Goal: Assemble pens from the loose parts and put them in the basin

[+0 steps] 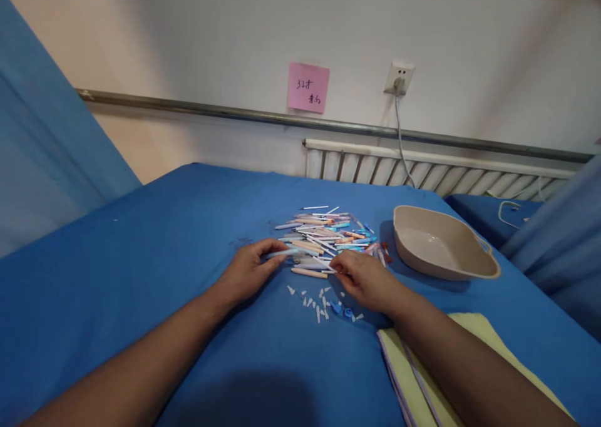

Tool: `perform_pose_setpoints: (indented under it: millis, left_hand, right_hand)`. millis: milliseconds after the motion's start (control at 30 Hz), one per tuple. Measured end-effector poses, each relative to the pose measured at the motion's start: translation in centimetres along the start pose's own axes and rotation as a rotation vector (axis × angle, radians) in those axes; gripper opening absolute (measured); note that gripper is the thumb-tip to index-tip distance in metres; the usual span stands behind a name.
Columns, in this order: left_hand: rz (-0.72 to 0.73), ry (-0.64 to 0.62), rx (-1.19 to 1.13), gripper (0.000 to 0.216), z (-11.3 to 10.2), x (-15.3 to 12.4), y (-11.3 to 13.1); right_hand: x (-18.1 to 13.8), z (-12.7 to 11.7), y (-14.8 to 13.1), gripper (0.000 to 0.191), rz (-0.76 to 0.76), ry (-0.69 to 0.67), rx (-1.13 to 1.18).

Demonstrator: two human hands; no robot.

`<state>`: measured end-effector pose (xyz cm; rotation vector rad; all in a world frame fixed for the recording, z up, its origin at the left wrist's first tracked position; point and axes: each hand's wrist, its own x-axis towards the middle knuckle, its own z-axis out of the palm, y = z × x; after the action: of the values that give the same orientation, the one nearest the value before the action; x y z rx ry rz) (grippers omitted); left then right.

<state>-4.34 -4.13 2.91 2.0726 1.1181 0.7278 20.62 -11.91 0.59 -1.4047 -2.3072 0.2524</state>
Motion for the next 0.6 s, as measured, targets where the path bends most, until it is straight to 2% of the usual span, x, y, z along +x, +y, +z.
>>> perform_pose_setpoints:
  millis: [133,600]
  left_hand:
    - [0.009,0.012,0.03,0.027,-0.05,0.07,-0.37]
    - [0.098,-0.06,0.031,0.022,0.26,-0.35,-0.11]
  right_hand:
    - [-0.05,0.02,0.4,0.018,-0.015,0.019,0.016]
    - [-0.14,0.21,0.21,0.017,-0.057,0.011,-0.006]
